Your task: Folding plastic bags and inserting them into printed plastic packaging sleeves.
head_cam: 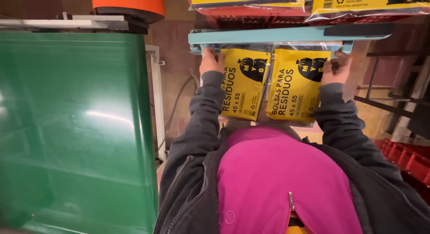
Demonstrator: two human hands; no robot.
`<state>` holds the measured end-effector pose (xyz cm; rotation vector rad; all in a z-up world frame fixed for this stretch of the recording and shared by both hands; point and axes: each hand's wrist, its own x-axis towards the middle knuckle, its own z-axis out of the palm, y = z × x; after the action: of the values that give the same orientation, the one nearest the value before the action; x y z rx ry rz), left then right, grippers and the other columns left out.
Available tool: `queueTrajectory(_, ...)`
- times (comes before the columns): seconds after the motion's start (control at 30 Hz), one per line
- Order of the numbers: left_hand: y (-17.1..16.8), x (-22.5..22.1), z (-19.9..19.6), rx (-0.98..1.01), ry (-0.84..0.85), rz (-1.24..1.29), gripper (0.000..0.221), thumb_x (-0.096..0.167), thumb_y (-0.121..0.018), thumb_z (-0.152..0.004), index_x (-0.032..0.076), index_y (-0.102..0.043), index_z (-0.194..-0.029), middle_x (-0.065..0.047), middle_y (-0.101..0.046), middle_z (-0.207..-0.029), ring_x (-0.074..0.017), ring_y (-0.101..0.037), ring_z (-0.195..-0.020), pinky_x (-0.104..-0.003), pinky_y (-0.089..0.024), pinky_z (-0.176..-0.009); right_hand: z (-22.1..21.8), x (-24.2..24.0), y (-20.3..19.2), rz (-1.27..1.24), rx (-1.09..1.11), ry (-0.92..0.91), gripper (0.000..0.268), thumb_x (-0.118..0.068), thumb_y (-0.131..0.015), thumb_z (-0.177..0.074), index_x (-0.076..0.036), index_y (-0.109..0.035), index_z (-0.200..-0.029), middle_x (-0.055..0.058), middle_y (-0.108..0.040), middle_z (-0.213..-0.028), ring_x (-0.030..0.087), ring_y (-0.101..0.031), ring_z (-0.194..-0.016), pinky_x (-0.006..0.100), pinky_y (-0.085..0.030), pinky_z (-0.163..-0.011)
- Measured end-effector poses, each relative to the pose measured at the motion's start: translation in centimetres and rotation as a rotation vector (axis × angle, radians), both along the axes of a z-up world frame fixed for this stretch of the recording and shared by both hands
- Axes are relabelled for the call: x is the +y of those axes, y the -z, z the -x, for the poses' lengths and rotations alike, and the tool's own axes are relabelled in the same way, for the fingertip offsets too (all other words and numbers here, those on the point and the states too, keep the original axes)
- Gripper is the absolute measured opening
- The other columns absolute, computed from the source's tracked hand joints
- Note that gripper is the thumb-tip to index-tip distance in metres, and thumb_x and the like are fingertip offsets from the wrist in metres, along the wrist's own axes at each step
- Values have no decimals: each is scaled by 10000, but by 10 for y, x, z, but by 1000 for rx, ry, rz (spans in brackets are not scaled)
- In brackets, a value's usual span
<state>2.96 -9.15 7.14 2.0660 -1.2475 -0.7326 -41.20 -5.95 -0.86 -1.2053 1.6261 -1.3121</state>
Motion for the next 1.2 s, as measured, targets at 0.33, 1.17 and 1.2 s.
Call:
queueTrajectory(0.33, 25, -7, -7, -138, -101, 154, 248, 211, -725, -885, 98, -540, -1005, -175, -671, -853, -433, -630, -831, -522, -490, -728, -13, -12, -13, -17, 76, 35, 404, 99, -636, -990, -36, -513, -1350, 54, -620, -987, 117, -597, -849, 260, -496, -777)
queueTrajectory(1.17, -31, 47, 97, -644, 730, 108, 774, 556, -691, -873, 236, -457, -1537, -55, -297, -1657, -352, -170, -1563, -846, -173, -1092, -140, -1, -133, 152, 1074, -730, 758, -469, -666, -966, -12, -527, -1554, 190, -405, -1661, 391, -256, -1590, 618, -120, -1299)
queueTrajectory(1.2, -31, 49, 98, -642, 732, 104, 774, 556, -691, -873, 236, -457, -1537, -55, -297, -1657, -352, -170, -1563, -846, -173, -1092, -140, -1, -133, 148, 1073, -732, 758, -469, -666, -966, -12, -527, -1554, 190, -405, -1661, 391, -256, -1590, 618, -120, -1299)
